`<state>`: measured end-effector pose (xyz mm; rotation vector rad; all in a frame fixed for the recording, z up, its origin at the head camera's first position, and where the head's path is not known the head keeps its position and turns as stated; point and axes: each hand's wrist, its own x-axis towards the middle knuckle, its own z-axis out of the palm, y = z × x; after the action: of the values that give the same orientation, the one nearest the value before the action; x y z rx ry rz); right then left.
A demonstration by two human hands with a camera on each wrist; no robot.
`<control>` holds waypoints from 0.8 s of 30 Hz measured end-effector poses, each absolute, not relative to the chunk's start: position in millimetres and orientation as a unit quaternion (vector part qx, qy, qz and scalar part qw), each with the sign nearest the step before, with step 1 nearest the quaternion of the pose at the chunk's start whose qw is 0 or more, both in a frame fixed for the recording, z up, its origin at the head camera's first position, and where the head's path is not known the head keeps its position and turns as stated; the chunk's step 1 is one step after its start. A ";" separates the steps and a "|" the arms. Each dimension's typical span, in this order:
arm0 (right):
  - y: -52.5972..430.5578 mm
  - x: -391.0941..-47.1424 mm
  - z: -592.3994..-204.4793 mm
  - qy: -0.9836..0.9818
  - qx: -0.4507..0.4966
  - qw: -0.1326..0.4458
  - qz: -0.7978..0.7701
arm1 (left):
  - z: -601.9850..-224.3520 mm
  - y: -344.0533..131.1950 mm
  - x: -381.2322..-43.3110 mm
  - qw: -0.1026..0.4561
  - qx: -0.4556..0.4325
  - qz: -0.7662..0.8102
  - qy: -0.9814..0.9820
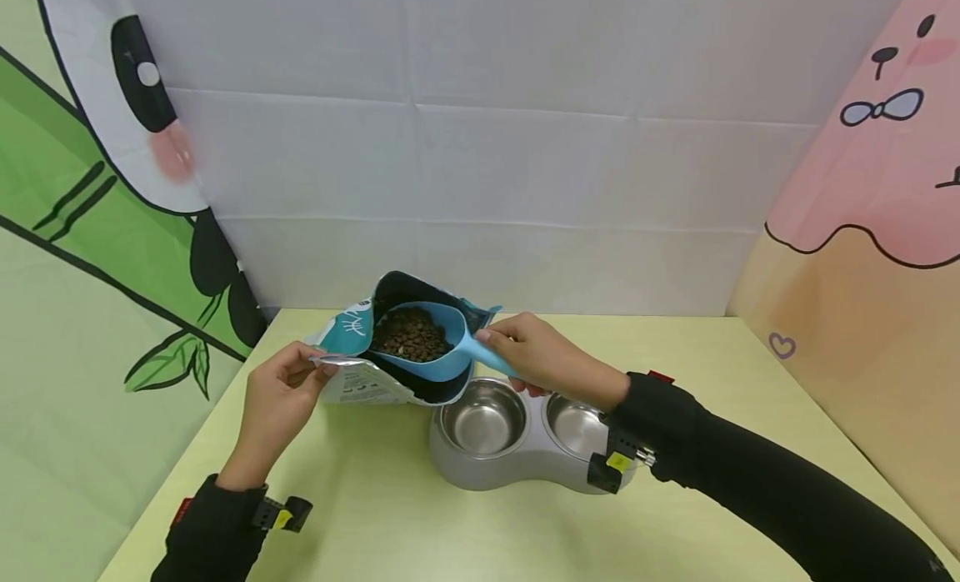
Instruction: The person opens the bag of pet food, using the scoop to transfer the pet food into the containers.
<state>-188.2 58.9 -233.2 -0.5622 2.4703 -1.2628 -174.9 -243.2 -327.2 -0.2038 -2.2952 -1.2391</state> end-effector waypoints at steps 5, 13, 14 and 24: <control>62.1 -187.2 -230.4 0.860 -0.200 0.148 -0.445 | -328.6 -243.5 -175.2 0.261 -0.077 -0.463 -0.844; 67.6 -184.2 -223.4 0.860 -0.198 0.143 -0.449 | -330.1 -243.8 -175.9 0.261 -0.081 -0.465 -0.842; 68.1 -183.7 -222.3 0.861 -0.198 0.141 -0.448 | -330.0 -244.1 -176.0 0.261 -0.081 -0.466 -0.842; 74.6 -178.6 -216.1 0.857 -0.202 0.137 -0.453 | -329.5 -245.8 -176.3 0.262 -0.081 -0.464 -0.843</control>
<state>-178.6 74.6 -216.1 -0.5844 2.4810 -1.3121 -176.3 -245.8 -329.5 -0.2191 -2.2805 -1.2552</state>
